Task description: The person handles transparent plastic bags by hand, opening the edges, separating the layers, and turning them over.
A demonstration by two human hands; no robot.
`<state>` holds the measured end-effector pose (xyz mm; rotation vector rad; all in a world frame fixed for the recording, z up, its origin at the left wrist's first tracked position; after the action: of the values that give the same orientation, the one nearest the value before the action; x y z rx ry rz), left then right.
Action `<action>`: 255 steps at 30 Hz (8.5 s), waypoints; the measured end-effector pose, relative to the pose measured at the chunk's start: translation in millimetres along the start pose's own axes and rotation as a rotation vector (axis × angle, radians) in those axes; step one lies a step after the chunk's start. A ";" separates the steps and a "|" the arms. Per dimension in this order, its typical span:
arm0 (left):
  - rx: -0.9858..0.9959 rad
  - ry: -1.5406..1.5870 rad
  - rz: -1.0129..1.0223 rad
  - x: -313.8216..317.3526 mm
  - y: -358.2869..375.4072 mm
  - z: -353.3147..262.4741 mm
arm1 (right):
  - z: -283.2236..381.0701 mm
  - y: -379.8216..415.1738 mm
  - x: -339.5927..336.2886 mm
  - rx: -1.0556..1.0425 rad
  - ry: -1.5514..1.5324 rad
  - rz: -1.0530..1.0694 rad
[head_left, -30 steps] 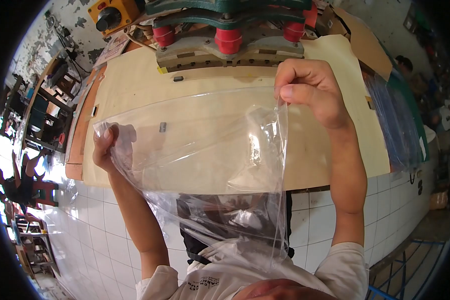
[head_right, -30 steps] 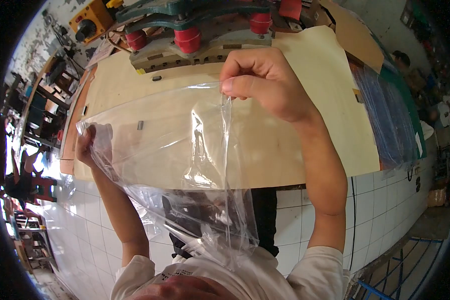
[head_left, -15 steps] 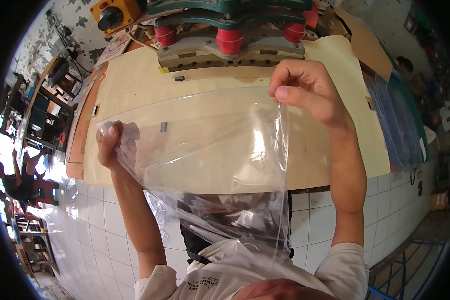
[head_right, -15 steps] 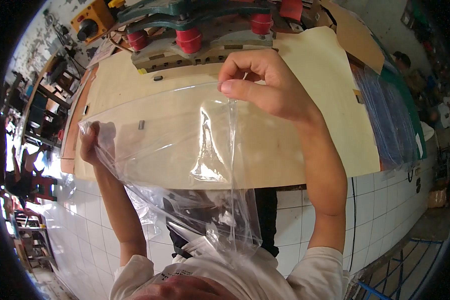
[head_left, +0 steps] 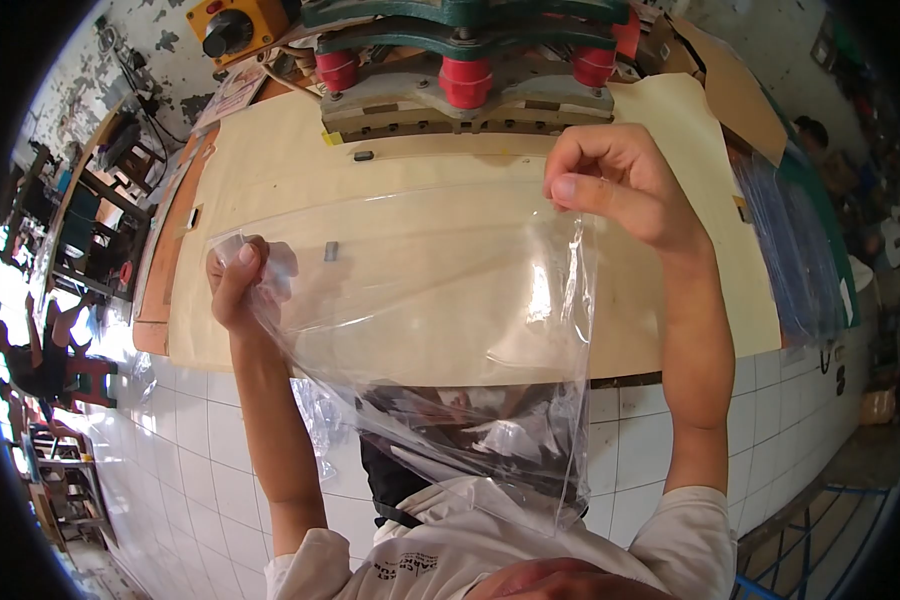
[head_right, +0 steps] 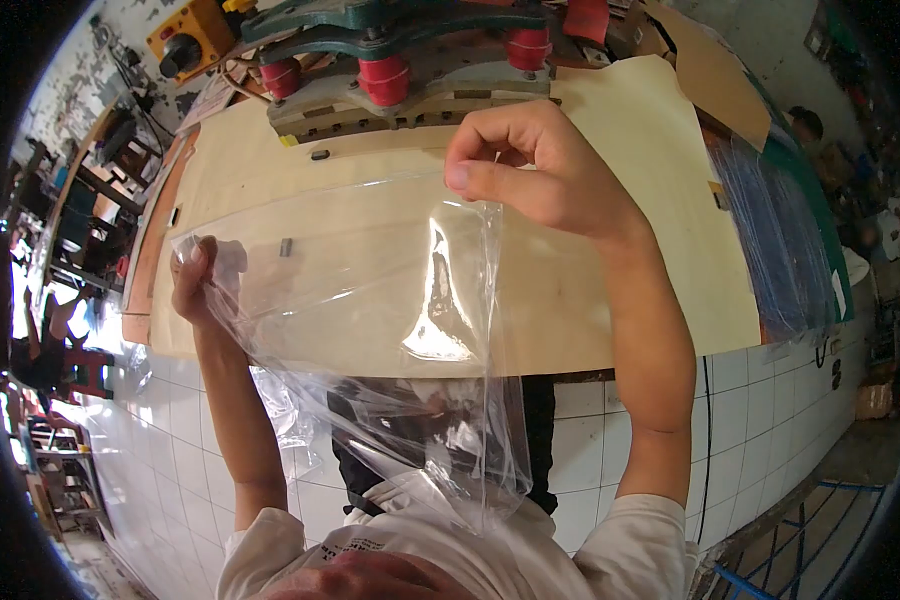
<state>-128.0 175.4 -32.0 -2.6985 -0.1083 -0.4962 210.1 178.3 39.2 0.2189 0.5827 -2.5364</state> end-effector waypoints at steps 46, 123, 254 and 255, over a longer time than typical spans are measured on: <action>-0.043 -0.024 -0.003 8.5 3.8 3.0 | 0.1 -0.3 1.4 0.006 -0.058 0.046; -0.227 -0.173 0.395 35.5 6.7 13.5 | -12.9 5.0 -48.8 0.075 0.128 -0.062; 0.128 0.350 0.365 55.6 243.7 -32.6 | -21.7 212.4 79.2 -0.158 0.357 -0.926; 0.092 0.539 0.420 57.7 242.7 -34.3 | -21.8 210.9 81.6 -0.159 0.348 -0.935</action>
<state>-50.3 -61.0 -70.6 -2.3093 0.5535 -1.0197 252.4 -11.6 -78.0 0.4069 1.2484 -3.3368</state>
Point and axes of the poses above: each hand's wrist, its own y-axis away from the middle knuckle, its own x-axis out of the palm, z = x × y, the point moved 6 cm from there along -y, towards the middle knuckle, and after that the axes turned 3 degrees about -x, right-handed, at the moved point
